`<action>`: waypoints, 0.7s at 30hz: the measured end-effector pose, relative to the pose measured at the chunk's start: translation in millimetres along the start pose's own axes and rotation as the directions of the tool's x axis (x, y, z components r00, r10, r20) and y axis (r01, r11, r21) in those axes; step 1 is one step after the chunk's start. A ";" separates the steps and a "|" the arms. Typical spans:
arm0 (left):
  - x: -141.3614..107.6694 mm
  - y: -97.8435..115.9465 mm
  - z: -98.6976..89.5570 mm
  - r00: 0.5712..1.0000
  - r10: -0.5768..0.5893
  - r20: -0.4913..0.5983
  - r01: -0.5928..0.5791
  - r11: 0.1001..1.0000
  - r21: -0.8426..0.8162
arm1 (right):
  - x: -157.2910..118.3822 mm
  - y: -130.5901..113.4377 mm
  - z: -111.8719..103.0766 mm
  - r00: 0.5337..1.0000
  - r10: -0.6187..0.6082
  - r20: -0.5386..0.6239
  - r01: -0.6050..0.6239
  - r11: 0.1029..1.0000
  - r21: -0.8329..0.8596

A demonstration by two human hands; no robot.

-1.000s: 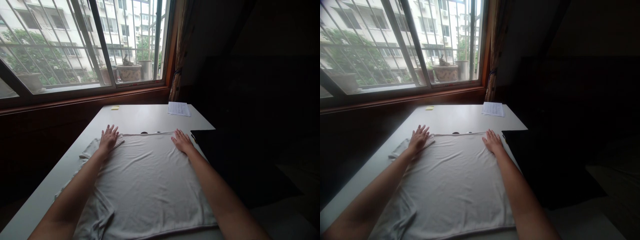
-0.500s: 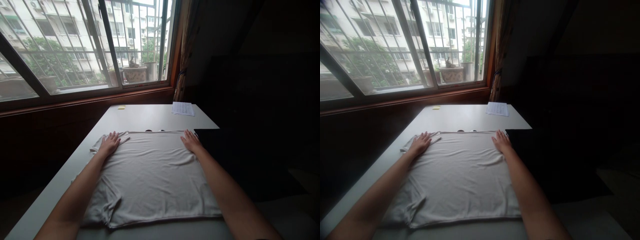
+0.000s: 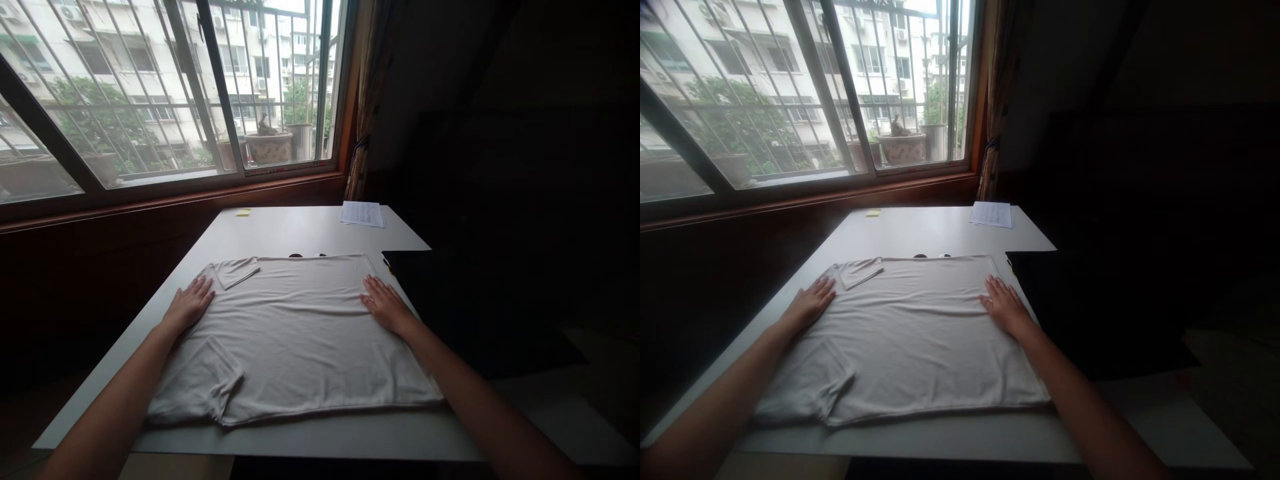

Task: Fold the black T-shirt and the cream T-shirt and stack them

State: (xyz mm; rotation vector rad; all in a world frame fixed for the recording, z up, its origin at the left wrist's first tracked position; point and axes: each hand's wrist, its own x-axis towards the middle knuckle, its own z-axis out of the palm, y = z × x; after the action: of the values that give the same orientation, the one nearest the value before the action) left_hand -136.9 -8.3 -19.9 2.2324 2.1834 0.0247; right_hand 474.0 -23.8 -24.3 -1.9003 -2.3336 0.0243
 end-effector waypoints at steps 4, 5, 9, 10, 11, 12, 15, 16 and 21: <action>-0.3 -5.7 -5.0 1.000 -0.022 -0.009 0.022 1.000 -0.003 | 13.0 -0.6 -5.9 0.997 0.046 0.057 -0.047 0.999 0.024; -0.5 -5.3 -7.5 1.000 -0.023 -0.010 0.023 1.000 -0.003 | 16.4 -1.3 -7.5 0.996 0.056 0.066 -0.058 0.998 0.026; -5.4 -1.2 -17.2 1.000 -0.016 -0.016 0.016 1.000 0.002 | 20.3 -5.0 -13.9 0.995 0.092 0.029 -0.093 0.996 0.013; -8.7 0.1 -19.4 0.999 -0.011 -0.036 0.011 1.000 0.005 | 17.6 -6.1 -16.1 0.997 0.082 -0.003 -0.082 0.997 0.003; -13.4 1.1 -21.7 0.998 -0.004 -0.069 0.004 1.000 0.004 | 12.7 -7.2 -18.8 0.998 0.054 -0.043 -0.054 0.999 -0.008; -20.0 2.0 -24.0 0.993 0.012 -0.114 -0.012 1.000 0.001 | 5.5 -8.5 -22.1 0.996 0.008 -0.086 -0.010 1.000 -0.015; -53.3 3.5 -31.5 0.948 0.118 -0.296 -0.133 0.991 -0.031 | -31.2 -12.2 -33.9 0.965 -0.176 -0.194 0.180 0.984 -0.001; -69.3 4.2 -33.9 0.918 0.170 -0.358 -0.199 0.979 -0.045 | -47.7 -12.9 -37.3 0.948 -0.232 -0.218 0.243 0.970 0.021; -169.8 18.5 -39.8 0.791 0.467 -0.395 -0.546 0.830 -0.114 | -135.3 -9.2 -40.6 0.871 -0.440 -0.218 0.474 0.869 0.143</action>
State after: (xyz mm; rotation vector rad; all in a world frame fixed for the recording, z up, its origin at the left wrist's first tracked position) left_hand -123.1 -178.4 20.6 2.7619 1.4980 0.6939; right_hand 496.3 -160.6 4.3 -1.1691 -2.4874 0.0284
